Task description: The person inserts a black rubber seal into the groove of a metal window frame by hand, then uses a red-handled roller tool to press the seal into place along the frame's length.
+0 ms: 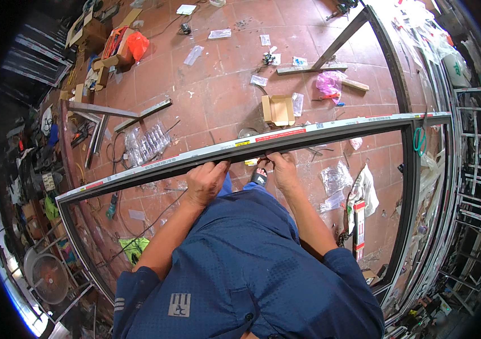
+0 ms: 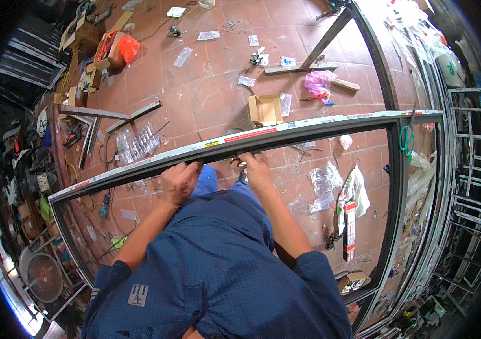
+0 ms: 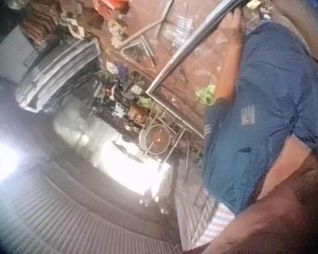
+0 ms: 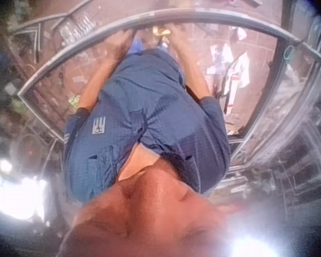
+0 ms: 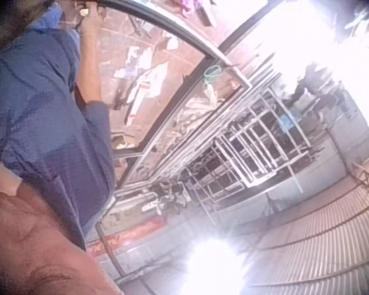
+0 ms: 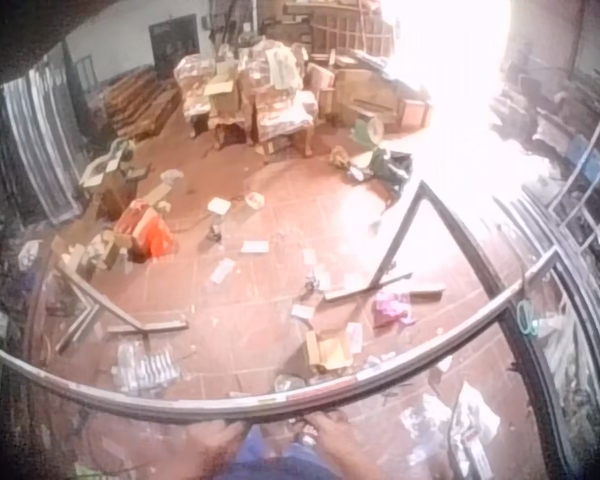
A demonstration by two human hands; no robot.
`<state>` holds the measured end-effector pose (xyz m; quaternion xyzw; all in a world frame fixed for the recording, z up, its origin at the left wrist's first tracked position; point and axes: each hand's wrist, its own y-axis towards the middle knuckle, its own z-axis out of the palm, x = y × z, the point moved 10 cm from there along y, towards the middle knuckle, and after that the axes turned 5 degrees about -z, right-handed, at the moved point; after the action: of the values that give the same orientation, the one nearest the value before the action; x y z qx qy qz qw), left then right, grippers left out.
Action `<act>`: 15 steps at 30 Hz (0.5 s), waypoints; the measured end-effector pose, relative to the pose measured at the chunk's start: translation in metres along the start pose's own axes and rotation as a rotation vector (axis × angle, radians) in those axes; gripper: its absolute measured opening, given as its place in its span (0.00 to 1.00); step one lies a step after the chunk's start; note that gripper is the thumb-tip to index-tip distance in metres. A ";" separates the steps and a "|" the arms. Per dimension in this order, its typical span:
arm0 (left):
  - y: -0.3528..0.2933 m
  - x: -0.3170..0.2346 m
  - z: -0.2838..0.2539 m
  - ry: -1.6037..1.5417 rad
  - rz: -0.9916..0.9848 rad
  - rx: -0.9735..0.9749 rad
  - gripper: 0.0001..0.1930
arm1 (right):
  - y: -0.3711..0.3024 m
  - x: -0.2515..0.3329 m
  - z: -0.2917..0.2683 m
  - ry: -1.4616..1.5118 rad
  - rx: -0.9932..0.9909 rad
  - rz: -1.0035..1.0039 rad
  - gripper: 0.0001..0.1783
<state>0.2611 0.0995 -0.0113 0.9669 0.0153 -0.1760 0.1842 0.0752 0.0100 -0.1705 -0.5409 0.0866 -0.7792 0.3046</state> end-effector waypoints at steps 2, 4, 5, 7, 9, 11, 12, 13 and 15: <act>0.001 -0.001 -0.001 0.002 0.003 0.000 0.08 | -0.001 0.004 0.003 -0.008 0.009 -0.047 0.13; -0.002 0.001 0.001 0.004 -0.002 0.018 0.07 | -0.003 0.008 0.011 0.008 0.041 -0.039 0.12; -0.003 0.003 0.002 0.005 -0.005 0.028 0.07 | -0.005 0.009 0.015 0.028 0.067 -0.007 0.12; 0.000 0.000 -0.002 0.009 -0.002 0.002 0.07 | -0.005 0.005 0.016 0.032 0.073 0.011 0.12; 0.000 -0.001 -0.002 0.015 0.003 -0.011 0.06 | 0.001 -0.002 0.019 0.004 0.048 -0.016 0.12; -0.002 0.000 0.000 0.021 0.011 -0.010 0.05 | 0.000 -0.004 0.017 0.013 0.039 -0.020 0.11; -0.004 0.002 0.003 0.016 0.007 -0.010 0.05 | 0.000 -0.005 0.018 0.018 0.035 -0.020 0.11; -0.005 0.004 0.005 0.012 0.004 -0.011 0.05 | -0.001 -0.006 0.017 0.020 0.033 -0.014 0.11; -0.006 0.005 0.006 0.012 0.006 -0.015 0.05 | -0.005 -0.005 0.017 0.022 0.030 -0.003 0.10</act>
<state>0.2631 0.1024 -0.0205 0.9666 0.0149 -0.1695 0.1917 0.0898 0.0201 -0.1652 -0.5277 0.0776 -0.7868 0.3105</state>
